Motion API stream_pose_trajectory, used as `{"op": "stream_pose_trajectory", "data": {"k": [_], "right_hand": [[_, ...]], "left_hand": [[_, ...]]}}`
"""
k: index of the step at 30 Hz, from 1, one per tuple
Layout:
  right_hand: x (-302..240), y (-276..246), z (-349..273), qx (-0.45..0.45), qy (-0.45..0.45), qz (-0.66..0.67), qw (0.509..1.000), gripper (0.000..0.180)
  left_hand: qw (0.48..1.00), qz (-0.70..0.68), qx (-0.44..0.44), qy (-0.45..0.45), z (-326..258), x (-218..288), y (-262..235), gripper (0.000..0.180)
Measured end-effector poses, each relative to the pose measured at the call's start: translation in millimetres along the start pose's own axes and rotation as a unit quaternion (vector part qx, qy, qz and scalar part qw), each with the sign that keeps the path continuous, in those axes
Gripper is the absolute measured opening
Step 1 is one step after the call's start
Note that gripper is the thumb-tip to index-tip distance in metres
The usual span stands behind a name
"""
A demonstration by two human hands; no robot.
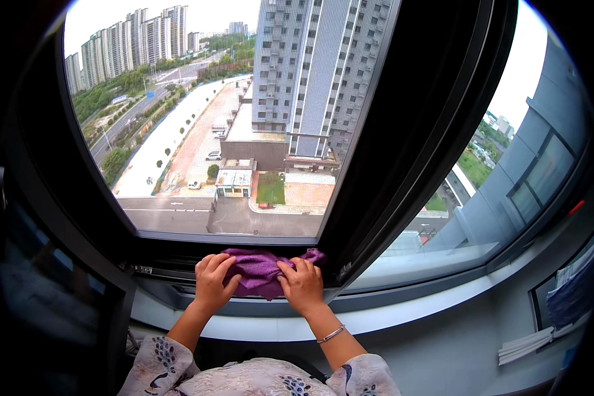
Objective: The person wipes the interior glass pane and the window frame of a large window using a purple cloth. They clean the glass surface, the bottom track, and the upper frame while standing in a high-rise apartment.
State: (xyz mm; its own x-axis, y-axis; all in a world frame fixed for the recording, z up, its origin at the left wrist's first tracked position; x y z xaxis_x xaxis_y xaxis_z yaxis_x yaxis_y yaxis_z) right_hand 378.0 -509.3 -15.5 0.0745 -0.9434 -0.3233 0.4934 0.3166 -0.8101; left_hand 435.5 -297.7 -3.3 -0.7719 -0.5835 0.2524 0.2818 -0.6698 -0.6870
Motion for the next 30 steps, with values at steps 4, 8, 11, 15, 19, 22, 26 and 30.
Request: {"op": "stream_pose_trajectory", "data": {"k": [4,8,11,15,19,22,26,30], "right_hand": [[16.3,-17.5,2.9,0.045,0.034,0.046,0.997,0.025],[8.3,-22.5,-1.4,0.001,-0.023,-0.019,1.000,0.036],[12.2,-6.7,-10.7,-0.066,-0.007,-0.025,0.997,0.040],[9.0,-11.2,-8.5,-0.050,0.003,0.029,0.998,0.039],[17.9,-25.9,3.7,0.121,-0.002,0.087,0.989,0.023],[29.9,-22.6,17.3,0.111,0.198,0.271,0.935,0.015],[28.6,-18.9,39.1,0.134,0.204,0.268,0.932,0.017],[40.7,-5.1,44.6,0.148,0.230,0.283,0.919,0.017]], "left_hand": [[0.996,-0.070,-0.034,0.050,-4.3,15.5,8.8,0.041],[0.995,-0.018,-0.089,0.047,-4.2,23.7,29.9,0.051],[0.995,-0.014,-0.090,0.028,-1.4,30.3,33.5,0.052],[0.996,-0.045,-0.076,0.028,2.6,26.1,27.8,0.047],[0.987,-0.151,0.027,-0.044,-2.6,-13.0,14.5,0.034],[0.986,0.006,0.150,-0.077,3.4,-42.1,-14.9,0.030],[0.996,0.049,0.055,-0.043,17.3,-71.4,-13.7,0.033],[0.997,0.051,0.052,-0.034,20.4,-82.7,-6.7,0.035]]}}
Point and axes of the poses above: each hand's wrist, its own z-axis towards the middle knuckle, its own y-axis out of the palm, x = y × z, the point moved 5 cm from there along z, towards the middle knuckle, and after that the axes turned 5 degrees about y, right-handed, at the moved point
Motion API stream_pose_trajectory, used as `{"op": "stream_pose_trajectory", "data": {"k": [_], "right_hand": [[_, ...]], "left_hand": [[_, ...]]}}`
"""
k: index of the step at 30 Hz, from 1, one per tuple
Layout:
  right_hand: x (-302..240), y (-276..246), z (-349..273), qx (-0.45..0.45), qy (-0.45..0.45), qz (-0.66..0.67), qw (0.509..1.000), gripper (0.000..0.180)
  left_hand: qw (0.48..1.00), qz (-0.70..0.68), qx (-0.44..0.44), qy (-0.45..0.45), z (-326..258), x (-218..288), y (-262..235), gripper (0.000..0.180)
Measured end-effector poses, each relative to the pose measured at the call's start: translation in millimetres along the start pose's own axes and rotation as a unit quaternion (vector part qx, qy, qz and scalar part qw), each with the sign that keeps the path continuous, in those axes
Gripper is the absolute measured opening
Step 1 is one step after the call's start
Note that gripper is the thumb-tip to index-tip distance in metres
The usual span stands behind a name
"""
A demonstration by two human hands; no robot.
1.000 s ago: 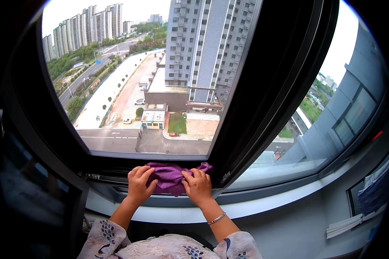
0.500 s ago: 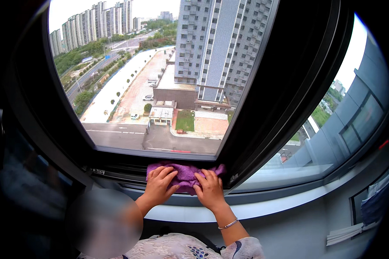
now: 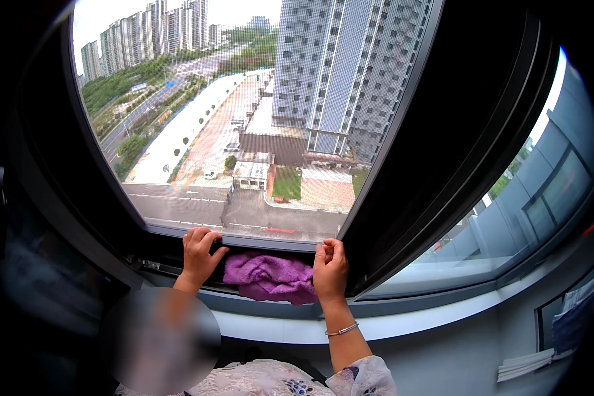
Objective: The person wipes the interior glass pane and the window frame of a large window using a purple cloth. They clean the glass surface, the bottom track, and the upper frame while standing in a high-rise apartment.
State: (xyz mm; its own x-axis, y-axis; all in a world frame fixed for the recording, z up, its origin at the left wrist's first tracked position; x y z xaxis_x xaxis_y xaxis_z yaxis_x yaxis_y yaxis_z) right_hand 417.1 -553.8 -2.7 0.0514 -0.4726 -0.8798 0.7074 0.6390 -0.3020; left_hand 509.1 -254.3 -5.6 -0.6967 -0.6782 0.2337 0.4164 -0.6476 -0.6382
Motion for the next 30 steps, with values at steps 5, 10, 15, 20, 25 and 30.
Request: {"op": "stream_pose_trajectory", "data": {"k": [5,10,15,20,25,30], "right_hand": [[-0.9,7.3,-1.2,0.011,-0.072,-0.058,0.996,0.026],[-4.0,8.1,-0.4,-0.015,-0.043,-0.058,0.997,0.031],[-36.2,5.9,12.7,-0.061,-0.014,-0.068,0.996,0.029],[-27.5,17.1,18.2,-0.009,-0.071,-0.043,0.997,0.024],[-21.4,20.4,11.9,-0.020,-0.046,-0.034,0.998,0.028],[-28.6,15.7,21.5,-0.029,-0.055,-0.022,0.998,0.034]], "left_hand": [[0.999,-0.034,0.026,0.023,3.2,-7.6,0.5,0.034],[0.999,-0.035,0.031,0.019,6.3,-5.4,-1.5,0.033],[0.999,-0.036,0.030,0.013,6.8,-7.6,0.1,0.032],[0.998,-0.065,0.016,0.009,4.5,-12.4,-0.6,0.033],[0.998,-0.067,-0.005,-0.011,0.7,-12.2,-2.5,0.031],[0.998,-0.053,0.024,0.003,2.8,-14.1,1.4,0.033]]}}
Point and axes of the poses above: each hand's wrist, its own z-axis towards the middle knuckle, its own y-axis out of the palm, x = y × z, the point moved 5 cm from there along z, towards the middle knuckle, and after that the axes turned 5 degrees about y, right-handed, at the moved point
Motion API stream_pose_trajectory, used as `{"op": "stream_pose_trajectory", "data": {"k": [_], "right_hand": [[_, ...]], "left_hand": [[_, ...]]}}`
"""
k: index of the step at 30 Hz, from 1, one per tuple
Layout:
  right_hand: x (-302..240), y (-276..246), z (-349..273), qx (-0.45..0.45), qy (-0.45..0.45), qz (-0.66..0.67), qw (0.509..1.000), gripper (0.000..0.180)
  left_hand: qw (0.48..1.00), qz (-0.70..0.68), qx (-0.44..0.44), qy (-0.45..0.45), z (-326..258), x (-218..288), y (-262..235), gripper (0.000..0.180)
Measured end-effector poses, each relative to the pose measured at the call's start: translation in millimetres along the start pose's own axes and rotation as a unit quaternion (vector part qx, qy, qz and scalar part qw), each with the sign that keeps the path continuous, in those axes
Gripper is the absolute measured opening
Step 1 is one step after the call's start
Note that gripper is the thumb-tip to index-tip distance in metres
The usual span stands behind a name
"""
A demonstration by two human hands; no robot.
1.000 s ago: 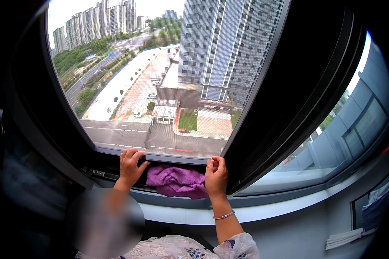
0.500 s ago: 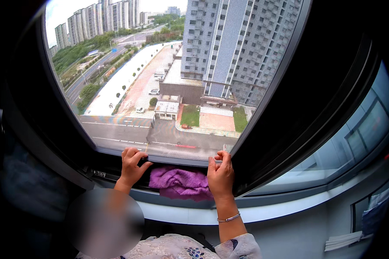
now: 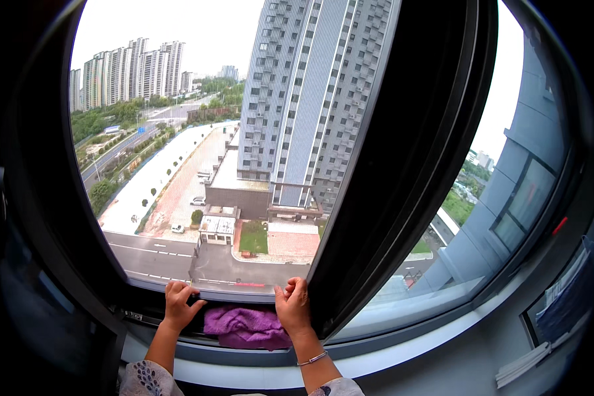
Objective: The person wipes the interior glass pane and the window frame of a large window using a purple cloth. They clean the glass surface, the bottom track, and the upper frame while standing in a high-rise apartment.
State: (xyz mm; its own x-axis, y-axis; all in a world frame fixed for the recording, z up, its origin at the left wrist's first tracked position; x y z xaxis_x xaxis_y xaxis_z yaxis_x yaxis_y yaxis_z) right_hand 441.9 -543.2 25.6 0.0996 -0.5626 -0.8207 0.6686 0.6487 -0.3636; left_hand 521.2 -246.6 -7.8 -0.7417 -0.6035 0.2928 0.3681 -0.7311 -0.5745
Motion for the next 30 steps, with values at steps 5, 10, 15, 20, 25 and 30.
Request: {"op": "stream_pose_trajectory", "data": {"k": [5,10,15,20,25,30], "right_hand": [[12.1,-3.5,3.7,-0.023,-0.008,-0.006,1.000,0.032],[3.4,-12.9,1.1,-0.021,-0.019,-0.014,1.000,0.028],[-56.0,-43.4,-6.3,0.068,-0.090,0.024,0.993,0.024],[-129.3,-78.7,0.9,0.191,-0.318,-0.076,0.926,0.042],[-182.8,-83.5,40.4,0.223,-0.354,-0.134,0.898,0.064],[-215.4,-91.7,79.5,0.294,-0.389,-0.181,0.854,0.072]], "left_hand": [[0.999,-0.003,0.020,0.026,-2.6,2.7,1.1,0.033],[0.999,-0.014,0.013,0.038,-3.6,4.3,-3.1,0.029],[0.999,-0.029,-0.003,0.036,-9.0,3.1,-8.7,0.025],[0.998,-0.048,-0.004,0.040,-8.3,6.6,-12.1,0.022],[0.998,-0.060,0.025,0.023,-13.0,-2.6,-15.4,0.022],[0.987,0.015,0.159,0.023,4.1,-4.7,-44.4,0.033]]}}
Point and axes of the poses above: each hand's wrist, its own z-axis towards the middle knuckle, its own y-axis out of the palm, x = y × z, the point moved 5 cm from there along z, towards the middle knuckle, and after that the axes turned 5 degrees about y, right-handed, at the moved point
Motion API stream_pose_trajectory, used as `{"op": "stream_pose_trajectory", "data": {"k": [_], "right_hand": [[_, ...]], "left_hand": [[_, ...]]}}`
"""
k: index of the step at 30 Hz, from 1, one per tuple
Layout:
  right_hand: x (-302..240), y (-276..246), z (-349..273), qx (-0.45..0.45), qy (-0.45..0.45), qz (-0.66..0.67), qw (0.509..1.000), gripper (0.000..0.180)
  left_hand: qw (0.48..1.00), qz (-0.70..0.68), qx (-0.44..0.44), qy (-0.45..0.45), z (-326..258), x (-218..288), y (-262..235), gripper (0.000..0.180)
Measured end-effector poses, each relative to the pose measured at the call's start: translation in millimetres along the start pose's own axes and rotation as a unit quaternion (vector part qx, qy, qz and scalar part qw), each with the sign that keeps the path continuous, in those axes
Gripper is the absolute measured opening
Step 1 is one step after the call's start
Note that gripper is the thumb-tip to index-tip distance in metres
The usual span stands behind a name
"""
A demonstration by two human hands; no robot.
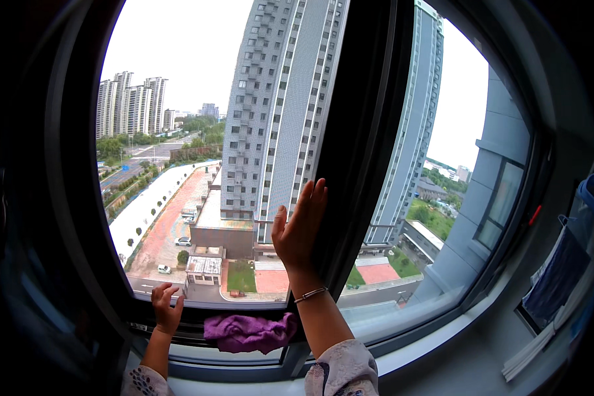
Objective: The person wipes the interior glass pane and the window frame of a large window using a purple cloth. They clean the glass surface, the bottom track, and the upper frame while standing in a high-rise apartment.
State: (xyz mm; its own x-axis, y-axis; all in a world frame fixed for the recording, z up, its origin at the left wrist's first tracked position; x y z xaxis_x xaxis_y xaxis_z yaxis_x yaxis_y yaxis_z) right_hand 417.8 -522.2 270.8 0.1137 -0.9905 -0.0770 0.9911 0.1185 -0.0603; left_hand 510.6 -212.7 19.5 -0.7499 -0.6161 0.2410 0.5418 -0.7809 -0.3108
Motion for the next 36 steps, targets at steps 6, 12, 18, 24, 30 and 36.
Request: {"op": "stream_pose_trajectory", "data": {"k": [6,12,18,24,30,36], "right_hand": [[28.4,28.3,2.3,0.007,0.011,0.028,1.000,0.068],[36.2,22.5,-3.0,0.018,0.012,-0.005,1.000,0.062],[37.8,24.7,-3.9,0.025,-0.011,-0.031,0.999,0.059],[39.3,22.7,-3.3,0.033,-0.016,-0.035,0.999,0.059],[28.1,23.5,20.1,0.024,0.002,-0.006,1.000,0.063],[-9.8,-8.1,-86.7,-0.143,-0.064,0.115,0.981,0.056]], "left_hand": [[0.983,0.162,0.087,0.010,27.7,-35.1,-43.4,0.067],[0.965,0.220,0.142,-0.014,81.7,-40.1,-65.6,0.066],[0.959,0.243,0.140,-0.034,100.9,-54.3,-69.4,0.061],[0.958,0.249,0.141,-0.015,106.6,-58.5,-68.8,0.061],[0.962,0.228,0.147,-0.017,116.7,-52.8,-69.7,0.063],[0.995,0.041,0.088,-0.008,43.3,1.7,-53.1,0.043]]}}
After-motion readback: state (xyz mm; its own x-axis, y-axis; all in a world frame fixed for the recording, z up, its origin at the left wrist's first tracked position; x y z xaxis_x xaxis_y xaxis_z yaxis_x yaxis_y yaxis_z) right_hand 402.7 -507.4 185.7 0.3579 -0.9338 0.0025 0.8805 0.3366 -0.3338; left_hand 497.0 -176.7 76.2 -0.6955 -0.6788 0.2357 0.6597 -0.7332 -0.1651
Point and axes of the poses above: each hand's wrist, its own z-axis towards the middle knuckle, its own y-axis out of the palm, x = y × z, the point moved 5 cm from there along z, towards the middle knuckle, and after that the axes turned 5 degrees about y, right-handed, at the moved point
